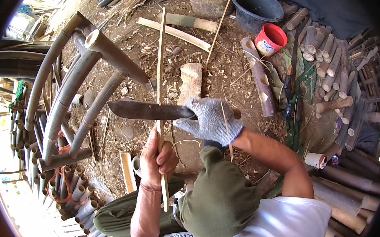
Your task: The person constructs a bamboo frame, first wrapping and securing joints with a thin cord and then using a large knife to whittle and shape a separate bamboo pole while sitting on the ground.
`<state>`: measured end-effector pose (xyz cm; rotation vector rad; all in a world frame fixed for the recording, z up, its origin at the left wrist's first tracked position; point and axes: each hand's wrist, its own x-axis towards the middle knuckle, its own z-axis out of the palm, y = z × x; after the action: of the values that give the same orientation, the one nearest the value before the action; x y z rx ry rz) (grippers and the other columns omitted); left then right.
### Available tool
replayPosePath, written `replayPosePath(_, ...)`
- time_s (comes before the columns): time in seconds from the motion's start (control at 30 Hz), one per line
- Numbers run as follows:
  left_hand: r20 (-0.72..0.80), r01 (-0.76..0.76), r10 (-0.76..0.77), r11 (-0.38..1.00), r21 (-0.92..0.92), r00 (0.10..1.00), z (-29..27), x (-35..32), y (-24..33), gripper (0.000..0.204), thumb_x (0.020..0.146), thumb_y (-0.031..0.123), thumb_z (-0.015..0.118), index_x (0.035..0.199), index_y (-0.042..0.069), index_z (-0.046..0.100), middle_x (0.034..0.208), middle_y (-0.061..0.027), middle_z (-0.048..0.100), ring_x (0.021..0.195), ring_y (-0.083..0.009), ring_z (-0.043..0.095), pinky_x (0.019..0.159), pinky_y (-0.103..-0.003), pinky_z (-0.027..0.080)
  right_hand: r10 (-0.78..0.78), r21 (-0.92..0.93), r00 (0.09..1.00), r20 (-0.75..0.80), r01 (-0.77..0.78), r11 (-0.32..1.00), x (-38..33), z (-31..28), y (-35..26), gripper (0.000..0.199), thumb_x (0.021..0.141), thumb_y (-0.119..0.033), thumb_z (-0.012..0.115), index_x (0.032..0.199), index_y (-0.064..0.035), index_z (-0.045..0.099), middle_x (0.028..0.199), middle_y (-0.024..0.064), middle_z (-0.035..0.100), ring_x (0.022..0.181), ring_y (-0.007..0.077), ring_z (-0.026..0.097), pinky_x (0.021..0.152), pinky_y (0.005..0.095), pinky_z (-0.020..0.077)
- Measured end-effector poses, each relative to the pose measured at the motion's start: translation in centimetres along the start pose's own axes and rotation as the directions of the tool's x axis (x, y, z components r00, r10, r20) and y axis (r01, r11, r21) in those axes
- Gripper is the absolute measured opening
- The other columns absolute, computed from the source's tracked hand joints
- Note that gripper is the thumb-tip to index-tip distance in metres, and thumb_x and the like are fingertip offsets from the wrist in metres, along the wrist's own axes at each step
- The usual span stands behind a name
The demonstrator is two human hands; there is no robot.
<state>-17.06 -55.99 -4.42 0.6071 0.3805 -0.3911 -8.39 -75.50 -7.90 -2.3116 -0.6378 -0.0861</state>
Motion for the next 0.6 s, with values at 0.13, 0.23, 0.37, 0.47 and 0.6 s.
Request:
replayPosePath(0.13,-0.018,0.033,-0.032,0.998,0.053,0.999,-0.2,-2.2,-0.4,0.047,0.111,0.034,0.036,0.154,0.014,0.035,0.053,0.0020,0.035,0.035,-0.0089,0.028,0.034,-0.022,0.027,0.063,0.002,0.998,-0.024,-0.063,0.998,0.9,0.0,0.7,0.037,0.086,-0.043,0.074,0.089,-0.0091,0.062,0.070,0.0147,0.062,0.064,0.0371,0.065,0.057,0.0451,0.0510)
replayPosePath(0.23,0.002,0.081,-0.081,0.994,0.075,0.997,-0.6,-4.4,-0.4,0.052,0.110,0.034,0.037,0.156,0.011,0.031,0.051,0.0025,0.032,0.035,-0.0078,0.027,0.034,-0.022,0.028,0.051,-0.100,0.993,-0.108,-0.062,0.993,1.6,0.3,3.3,0.050,0.086,-0.060,0.068,0.084,-0.0097,0.061,0.067,0.0140,0.065,0.061,0.0342,0.067,0.055,0.0450,0.0521)
replayPosePath(0.37,-0.047,0.107,-0.105,0.994,0.039,0.993,-1.8,-7.7,-0.2,0.053,0.109,0.034,0.042,0.155,0.010,0.033,0.051,0.0032,0.033,0.036,-0.0072,0.027,0.034,-0.022,0.028,0.138,-0.141,0.990,-0.014,-0.139,0.980,1.8,0.4,3.6,0.040,0.086,-0.047,0.074,0.094,-0.0092,0.064,0.072,0.0146,0.065,0.065,0.0359,0.067,0.059,0.0439,0.0527)
replayPosePath(0.47,-0.099,0.153,-0.146,0.986,0.064,0.984,-2.5,-10.3,-0.2,0.056,0.108,0.036,0.044,0.156,0.009,0.033,0.050,0.0040,0.033,0.036,-0.0070,0.026,0.035,-0.022,0.027,0.030,-0.129,0.999,-0.012,-0.031,0.991,1.4,0.6,4.1,0.043,0.086,-0.050,0.072,0.092,-0.0080,0.066,0.071,0.0158,0.066,0.066,0.0349,0.068,0.058,0.0437,0.0527)
replayPosePath(0.6,-0.160,0.211,-0.180,0.955,0.210,0.971,-4.1,-14.5,-0.6,0.057,0.107,0.038,0.048,0.153,0.006,0.038,0.049,0.0037,0.037,0.036,-0.0068,0.028,0.036,-0.023,0.026,0.199,-0.101,0.970,-0.136,-0.214,0.972,3.0,-0.9,7.2,0.057,0.095,-0.061,0.055,0.078,-0.0078,0.068,0.071,0.0147,0.069,0.062,0.0329,0.069,0.061,0.0410,0.0557)
